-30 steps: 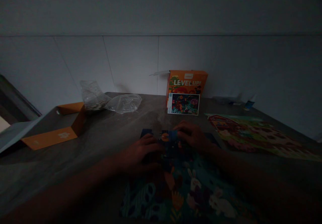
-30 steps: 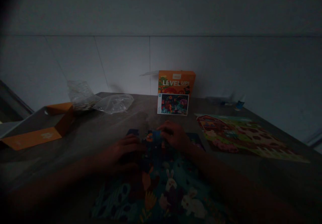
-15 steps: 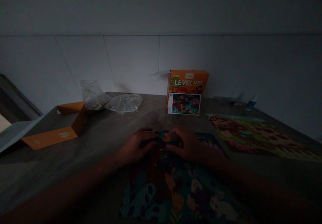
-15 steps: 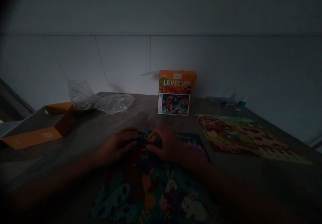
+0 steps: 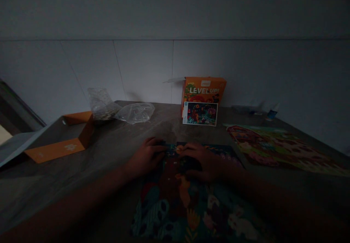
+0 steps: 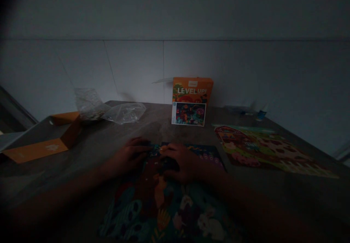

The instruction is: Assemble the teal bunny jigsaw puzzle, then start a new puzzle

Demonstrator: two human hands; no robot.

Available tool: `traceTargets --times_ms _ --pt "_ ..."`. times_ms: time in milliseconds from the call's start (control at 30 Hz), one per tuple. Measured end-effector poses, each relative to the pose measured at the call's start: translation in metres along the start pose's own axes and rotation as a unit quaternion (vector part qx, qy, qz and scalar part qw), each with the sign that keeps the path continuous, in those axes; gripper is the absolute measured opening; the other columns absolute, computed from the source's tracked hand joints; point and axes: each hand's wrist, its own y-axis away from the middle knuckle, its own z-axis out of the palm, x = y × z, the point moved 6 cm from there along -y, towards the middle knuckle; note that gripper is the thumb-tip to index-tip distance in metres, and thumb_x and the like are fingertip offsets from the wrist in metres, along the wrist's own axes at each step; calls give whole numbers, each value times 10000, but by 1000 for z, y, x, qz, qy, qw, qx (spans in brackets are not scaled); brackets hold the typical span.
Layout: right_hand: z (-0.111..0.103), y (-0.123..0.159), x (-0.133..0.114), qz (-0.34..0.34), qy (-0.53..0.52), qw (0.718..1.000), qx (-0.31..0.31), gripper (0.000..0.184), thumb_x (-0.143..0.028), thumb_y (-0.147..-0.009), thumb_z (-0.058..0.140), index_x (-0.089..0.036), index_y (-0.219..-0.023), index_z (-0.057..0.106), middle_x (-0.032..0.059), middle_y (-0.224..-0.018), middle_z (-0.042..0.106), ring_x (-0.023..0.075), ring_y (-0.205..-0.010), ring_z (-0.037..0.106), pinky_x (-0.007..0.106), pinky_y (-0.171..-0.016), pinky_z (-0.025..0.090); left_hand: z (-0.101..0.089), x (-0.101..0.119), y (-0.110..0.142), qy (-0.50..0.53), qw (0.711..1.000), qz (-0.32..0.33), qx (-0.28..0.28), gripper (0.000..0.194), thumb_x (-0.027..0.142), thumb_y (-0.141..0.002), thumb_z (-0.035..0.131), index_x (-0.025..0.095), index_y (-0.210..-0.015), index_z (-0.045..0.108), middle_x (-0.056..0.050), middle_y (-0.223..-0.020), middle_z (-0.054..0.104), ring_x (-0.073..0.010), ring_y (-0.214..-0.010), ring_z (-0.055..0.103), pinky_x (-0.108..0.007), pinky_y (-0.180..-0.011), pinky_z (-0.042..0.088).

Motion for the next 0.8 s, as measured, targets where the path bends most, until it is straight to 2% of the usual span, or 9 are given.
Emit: traceTargets --times_ms 133,233,333,400,533,600,700,800 --pt "-6 2 16 0 4 1000 22 467 -407 -849 667 -158 -1243 638 153 -1121 593 278 -1028 580 448 -924 476 -2 1 0 17 1000 10 0 282 206 -934 550 190 -1144 737 -136 -1326 612 -325 -1305 499 -532 -1110 403" --pt "-9 2 22 9 5 999 49 409 -396 -853 655 -153 -1182 658 151 -1101 593 277 -1010 578 449 -913 477 0 2 1 14 1000 15 -16 311 210 -926 564 211 -1194 721 -135 -1353 595 -340 -1328 472 -550 -1111 395" --pt "-8 1 21 12 5 999 48 389 -365 -848 657 -155 -1175 655 149 -1103 594 279 -1015 576 454 -917 472 1 2 1 -1 999 29 -21 345 215 -944 535 254 -1245 698 -124 -1386 568 -332 -1342 461 -550 -1107 395" --pt "-7 1 20 14 3 999 46 373 -347 -842 662 -158 -1165 658 146 -1101 592 278 -1010 579 448 -909 475 2 -1 -1 1 999 35 -9 335 223 -957 521 274 -1234 702 -101 -1370 580 -302 -1304 502 -511 -1085 430" --pt "-8 1 20 10 -1 998 56 364 -345 -843 666 -163 -1159 661 140 -1096 593 271 -1007 584 436 -909 481 1 -10 -9 38 998 28 35 250 259 -962 551 243 -1121 743 -74 -1202 679 -236 -1121 622 -420 -1025 490" --pt "-8 1 20 10 1 998 59 379 -343 -844 666 -159 -1175 655 143 -1102 596 272 -1012 587 439 -918 482 2 -13 -13 40 998 34 38 225 257 -952 566 223 -1091 741 -73 -1196 694 -242 -1137 618 -436 -1050 469" --pt "-7 1 21 18 12 998 62 422 -342 -832 675 -155 -1209 645 149 -1115 599 281 -1027 590 454 -926 482 5 -11 -13 14 998 52 8 282 234 -951 541 219 -1195 680 -73 -1344 634 -263 -1284 535 -513 -1143 360" --pt "-7 1 23 34 24 997 62 455 -341 -821 684 -156 -1234 639 155 -1124 602 294 -1034 588 474 -924 482 6 -5 -11 6 997 79 -18 323 205 -965 498 223 -1260 629 -58 -1355 629 -241 -1287 534 -524 -1179 294"
